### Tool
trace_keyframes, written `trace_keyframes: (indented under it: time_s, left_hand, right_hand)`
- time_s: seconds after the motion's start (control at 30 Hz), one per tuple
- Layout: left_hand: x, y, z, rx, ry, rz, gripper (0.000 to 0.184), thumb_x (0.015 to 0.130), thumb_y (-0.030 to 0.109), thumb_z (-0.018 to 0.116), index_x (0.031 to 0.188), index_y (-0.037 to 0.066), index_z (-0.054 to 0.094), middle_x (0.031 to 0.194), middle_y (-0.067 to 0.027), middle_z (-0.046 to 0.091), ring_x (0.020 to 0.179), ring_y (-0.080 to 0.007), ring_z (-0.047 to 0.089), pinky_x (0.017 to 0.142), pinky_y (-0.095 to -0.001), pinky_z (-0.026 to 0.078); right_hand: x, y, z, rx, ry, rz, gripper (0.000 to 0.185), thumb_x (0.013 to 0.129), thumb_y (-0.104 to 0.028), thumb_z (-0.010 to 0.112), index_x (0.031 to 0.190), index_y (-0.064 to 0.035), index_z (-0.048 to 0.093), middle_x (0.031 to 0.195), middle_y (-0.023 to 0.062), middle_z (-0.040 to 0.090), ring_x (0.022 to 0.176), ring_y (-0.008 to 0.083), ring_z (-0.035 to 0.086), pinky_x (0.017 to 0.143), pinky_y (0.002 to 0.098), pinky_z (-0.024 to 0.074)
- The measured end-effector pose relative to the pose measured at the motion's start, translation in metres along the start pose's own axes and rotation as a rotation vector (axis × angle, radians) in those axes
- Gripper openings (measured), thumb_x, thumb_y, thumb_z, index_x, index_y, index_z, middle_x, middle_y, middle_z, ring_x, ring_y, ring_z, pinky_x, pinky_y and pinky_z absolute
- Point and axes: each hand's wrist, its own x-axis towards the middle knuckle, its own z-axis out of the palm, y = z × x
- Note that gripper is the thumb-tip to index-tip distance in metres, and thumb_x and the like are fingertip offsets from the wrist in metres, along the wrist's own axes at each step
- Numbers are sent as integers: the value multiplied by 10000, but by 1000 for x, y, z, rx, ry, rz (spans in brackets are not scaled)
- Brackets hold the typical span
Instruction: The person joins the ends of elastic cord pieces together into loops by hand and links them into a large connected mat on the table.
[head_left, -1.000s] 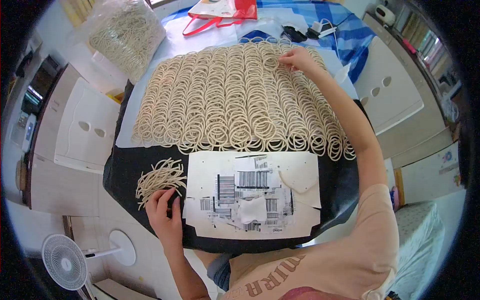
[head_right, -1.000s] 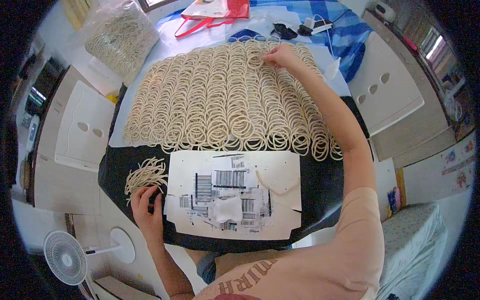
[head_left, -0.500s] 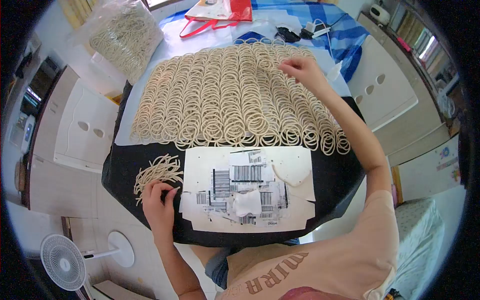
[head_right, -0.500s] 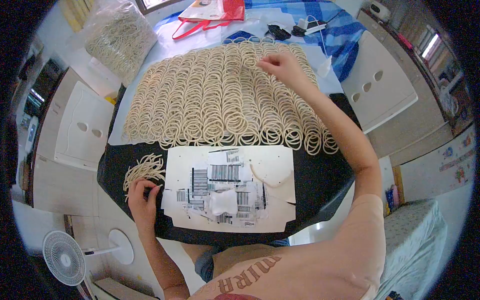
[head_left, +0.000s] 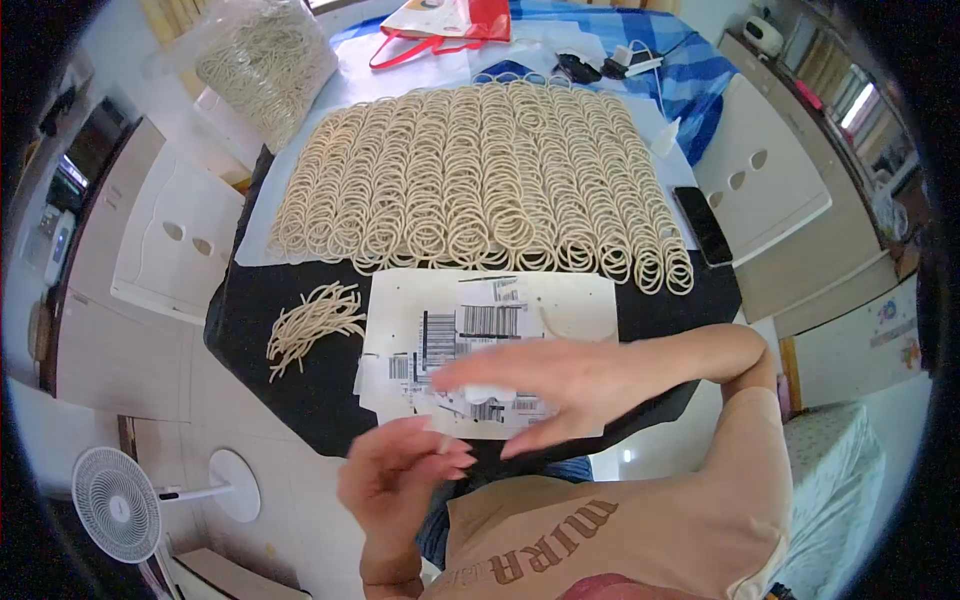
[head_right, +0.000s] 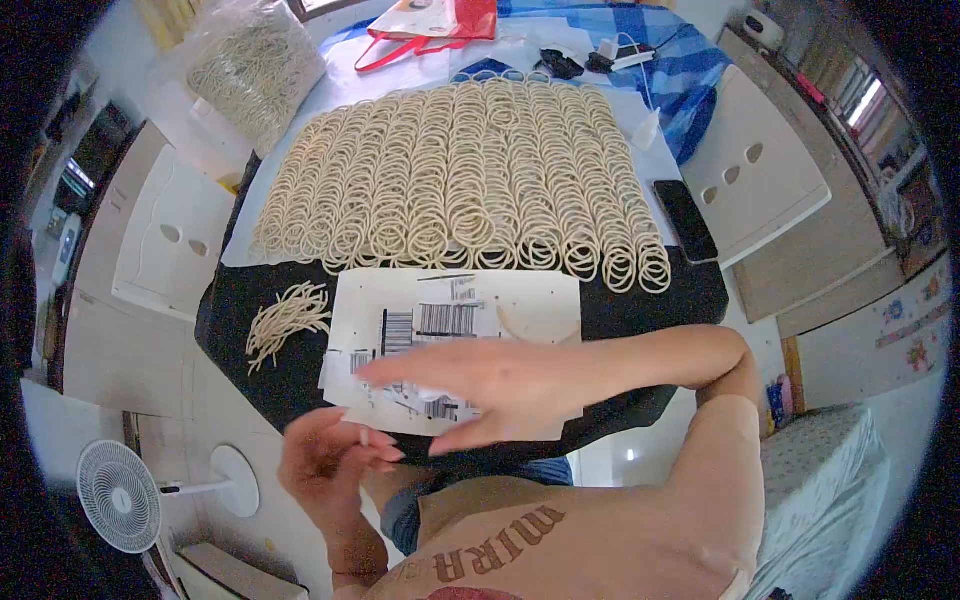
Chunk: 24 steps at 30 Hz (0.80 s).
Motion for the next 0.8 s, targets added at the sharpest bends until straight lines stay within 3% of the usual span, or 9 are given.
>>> trace_keyframes:
  time_s: [0.03,0.1,0.2,0.37,0.5,0.6,0.77,0.8]
  left_hand:
    - [-4,2,4,-51,-43,-60,282,809,-70,611,1080,-44,539,805,-188,665,660,-213,668,562,-272,553]
    - [-4,-14,3,-29,-99,35,310,839,-105,566,1142,-57,518,873,-197,664,726,-236,677,615,-293,570]
    - [-2,-19,2,-25,-38,-2,298,872,-100,537,1165,-52,515,914,-198,666,764,-235,680,640,-278,569]
    - [-1,-37,7,-95,19,-98,247,872,-65,546,1118,-54,523,906,-184,670,692,-205,671,580,-245,536]
    - [0,-54,16,-120,-35,-155,158,893,-32,557,1050,-44,557,931,-161,679,728,-192,677,611,-242,531]
    - [-2,-62,17,-144,-60,-204,112,906,-17,561,1013,-27,590,952,-142,683,779,-173,675,661,-242,533]
    - [-6,-75,16,-13,-76,-126,138,881,-39,593,1018,-22,605,946,-126,679,787,-152,666,695,-238,540]
    - [-6,-76,16,70,-77,-62,142,876,-44,598,1016,-24,607,940,-121,678,785,-150,665,696,-236,540]
  right_hand:
    - [0,-2,7,127,-65,53,489,853,-116,668,1295,-41,473,1107,113,602,1056,266,586,919,344,466]
    - [-1,-2,17,380,-200,160,457,861,-131,671,1270,-43,488,1049,100,606,1014,229,597,890,323,478]
    - [-8,10,15,340,-93,380,342,884,-117,651,1194,-33,532,983,60,605,936,154,599,825,285,492]
    - [-18,22,-11,605,110,469,125,869,-38,649,989,-4,649,926,33,619,883,102,582,756,249,491]
    - [-27,35,-13,841,146,403,113,804,-9,696,915,-3,716,928,60,635,909,133,586,777,271,489]
    - [-28,44,-6,710,178,440,110,775,-13,715,883,-5,731,945,75,644,908,154,593,781,289,488]
    - [-27,45,-3,687,169,673,246,814,9,690,1055,14,644,841,71,670,692,117,631,633,238,521]
    - [-27,48,0,691,188,673,218,804,22,693,1017,15,649,825,74,664,692,119,633,624,238,530]
